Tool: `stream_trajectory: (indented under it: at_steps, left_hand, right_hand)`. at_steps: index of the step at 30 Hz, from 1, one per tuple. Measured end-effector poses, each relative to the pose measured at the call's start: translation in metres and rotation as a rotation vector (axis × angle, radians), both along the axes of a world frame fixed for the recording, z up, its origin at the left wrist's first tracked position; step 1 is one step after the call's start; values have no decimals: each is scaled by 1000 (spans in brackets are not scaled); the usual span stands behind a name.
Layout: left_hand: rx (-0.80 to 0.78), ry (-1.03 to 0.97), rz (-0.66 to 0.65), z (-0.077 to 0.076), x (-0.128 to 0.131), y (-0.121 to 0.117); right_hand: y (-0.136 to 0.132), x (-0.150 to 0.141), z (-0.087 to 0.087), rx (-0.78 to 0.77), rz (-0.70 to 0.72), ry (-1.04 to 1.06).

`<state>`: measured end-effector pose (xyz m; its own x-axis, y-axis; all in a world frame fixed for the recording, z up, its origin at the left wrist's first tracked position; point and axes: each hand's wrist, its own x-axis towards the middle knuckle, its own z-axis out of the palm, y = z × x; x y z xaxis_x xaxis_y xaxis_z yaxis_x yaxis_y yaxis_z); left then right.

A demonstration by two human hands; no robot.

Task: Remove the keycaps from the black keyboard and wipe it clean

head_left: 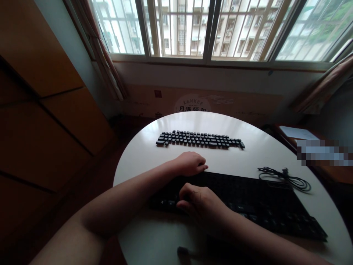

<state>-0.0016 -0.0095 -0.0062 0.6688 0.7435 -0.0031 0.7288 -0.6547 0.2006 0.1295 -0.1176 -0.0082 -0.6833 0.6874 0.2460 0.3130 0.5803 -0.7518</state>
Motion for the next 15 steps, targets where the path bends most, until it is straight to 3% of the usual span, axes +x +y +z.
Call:
stream_trajectory:
  at_steps: [6,12,15]
  left_hand:
    - [13,-10,0,1,-1,0]
    - [29,-12,-12,-1,-2,0]
    - [32,-41,-31,-1,-4,0]
  right_hand:
    - [-1,4,-5,37,-25,115]
    - [-3,8,-16,-184,-132,329]
    - [-1,17,-11,-223,-142,348]
